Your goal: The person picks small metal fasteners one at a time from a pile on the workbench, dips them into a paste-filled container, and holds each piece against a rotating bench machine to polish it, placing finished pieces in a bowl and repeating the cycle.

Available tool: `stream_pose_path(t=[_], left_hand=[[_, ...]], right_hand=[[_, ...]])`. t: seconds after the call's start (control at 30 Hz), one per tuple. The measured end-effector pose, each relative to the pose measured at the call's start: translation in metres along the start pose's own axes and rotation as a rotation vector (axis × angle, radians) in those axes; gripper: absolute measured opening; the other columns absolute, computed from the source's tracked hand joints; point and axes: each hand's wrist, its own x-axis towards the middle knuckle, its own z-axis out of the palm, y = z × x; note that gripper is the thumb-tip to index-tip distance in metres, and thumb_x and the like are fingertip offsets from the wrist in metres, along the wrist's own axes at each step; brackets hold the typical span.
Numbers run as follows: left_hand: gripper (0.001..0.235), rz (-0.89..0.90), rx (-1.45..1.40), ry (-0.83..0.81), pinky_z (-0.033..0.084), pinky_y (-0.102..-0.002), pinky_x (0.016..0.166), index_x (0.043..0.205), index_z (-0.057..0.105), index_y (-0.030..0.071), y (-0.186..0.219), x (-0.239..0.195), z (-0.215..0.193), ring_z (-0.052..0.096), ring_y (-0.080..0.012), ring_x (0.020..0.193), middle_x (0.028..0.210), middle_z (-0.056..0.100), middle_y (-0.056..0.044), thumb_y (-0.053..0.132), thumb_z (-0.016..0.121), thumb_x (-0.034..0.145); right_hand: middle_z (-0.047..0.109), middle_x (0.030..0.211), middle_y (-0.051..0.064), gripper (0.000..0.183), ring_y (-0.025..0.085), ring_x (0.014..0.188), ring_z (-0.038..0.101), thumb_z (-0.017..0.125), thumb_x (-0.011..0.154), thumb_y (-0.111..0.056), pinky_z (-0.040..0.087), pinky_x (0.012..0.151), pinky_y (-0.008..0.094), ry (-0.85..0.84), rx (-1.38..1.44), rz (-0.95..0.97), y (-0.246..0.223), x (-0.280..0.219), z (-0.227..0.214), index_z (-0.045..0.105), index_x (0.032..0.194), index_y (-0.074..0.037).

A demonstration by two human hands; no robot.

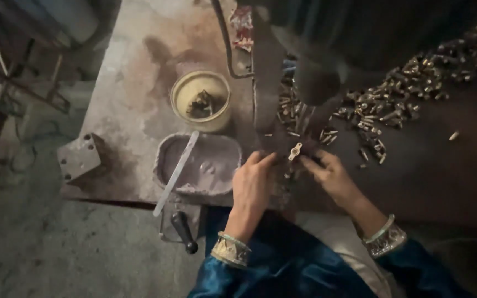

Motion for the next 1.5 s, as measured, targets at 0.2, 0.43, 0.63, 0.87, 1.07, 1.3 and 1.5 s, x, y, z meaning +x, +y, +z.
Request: stream_pose_path(t=[0.2, 0.43, 0.63, 0.87, 1.07, 1.3, 1.5], left_hand=[[0.025, -0.206, -0.465, -0.245, 0.06, -0.027, 0.078, 0.112, 0.077, 0.008, -0.028, -0.001, 0.003, 0.079, -0.0166, 0.088, 0.099, 0.081, -0.014, 0.017, 0.081, 0.089], [0.034, -0.251, -0.699, 0.333, 0.061, -0.027, 0.079, 0.126, 0.071, 0.006, -0.018, 0.014, -0.035, 0.075, -0.0121, 0.092, 0.108, 0.079, -0.009, 0.011, 0.075, 0.093], [0.028, -0.043, -0.468, 0.207, 0.061, -0.03, 0.072, 0.114, 0.074, 0.004, 0.024, -0.007, 0.003, 0.074, -0.0218, 0.088, 0.104, 0.072, -0.014, 0.007, 0.08, 0.087], [0.036, -0.101, -0.81, 0.368, 0.063, -0.026, 0.086, 0.127, 0.064, 0.003, 0.064, 0.033, -0.009, 0.077, -0.0142, 0.103, 0.114, 0.078, -0.012, 0.005, 0.076, 0.093], [0.036, -0.202, -0.851, 0.446, 0.063, -0.026, 0.083, 0.129, 0.062, 0.003, 0.045, 0.023, -0.016, 0.075, -0.0169, 0.103, 0.116, 0.077, -0.01, -0.001, 0.07, 0.095], [0.042, 0.361, -0.012, -0.032, 0.056, -0.04, 0.09, 0.113, 0.064, 0.008, 0.015, -0.01, 0.154, 0.062, -0.0374, 0.112, 0.114, 0.067, -0.013, 0.008, 0.068, 0.071], [0.072, 0.597, 0.622, 0.188, 0.053, -0.042, 0.11, 0.153, 0.037, 0.016, 0.034, 0.099, 0.263, 0.048, -0.0262, 0.142, 0.151, 0.057, -0.004, 0.016, 0.063, 0.086]], right_hand=[[0.076, 0.113, 0.004, 0.035, 0.016, 0.1, 0.068, 0.071, 0.094, -0.014, 0.055, 0.085, 0.031, -0.313, -0.339, -0.438, -0.045, -0.027, -0.006, 0.068, 0.126, -0.001], [0.069, 0.114, 0.02, 0.034, 0.034, 0.09, 0.072, 0.076, 0.081, -0.01, 0.057, 0.08, 0.038, -0.184, -1.025, -0.583, -0.035, -0.034, 0.011, 0.069, 0.114, -0.009], [0.07, 0.118, 0.018, 0.043, 0.029, 0.102, 0.07, 0.065, 0.093, -0.008, 0.059, 0.082, 0.036, -0.098, -0.603, -0.423, -0.005, -0.009, 0.009, 0.058, 0.135, -0.004], [0.069, 0.125, 0.009, 0.035, 0.016, 0.11, 0.069, 0.061, 0.101, -0.01, 0.059, 0.095, 0.032, 0.017, 0.31, -0.324, -0.085, -0.017, 0.053, 0.061, 0.134, 0.0], [0.074, 0.116, 0.01, 0.025, 0.017, 0.104, 0.07, 0.065, 0.102, -0.01, 0.058, 0.09, 0.03, 0.05, 0.149, -0.397, -0.087, -0.008, 0.042, 0.07, 0.124, 0.0], [0.077, 0.105, 0.011, 0.023, 0.019, 0.084, 0.072, 0.071, 0.096, -0.014, 0.058, 0.072, 0.032, -0.23, 0.094, -0.21, -0.098, 0.012, 0.017, 0.074, 0.117, -0.004], [0.065, 0.135, 0.005, 0.039, 0.018, 0.124, 0.058, 0.069, 0.098, -0.019, 0.048, 0.107, 0.031, -0.179, 0.202, -0.383, -0.049, 0.025, 0.022, 0.062, 0.134, -0.006]])
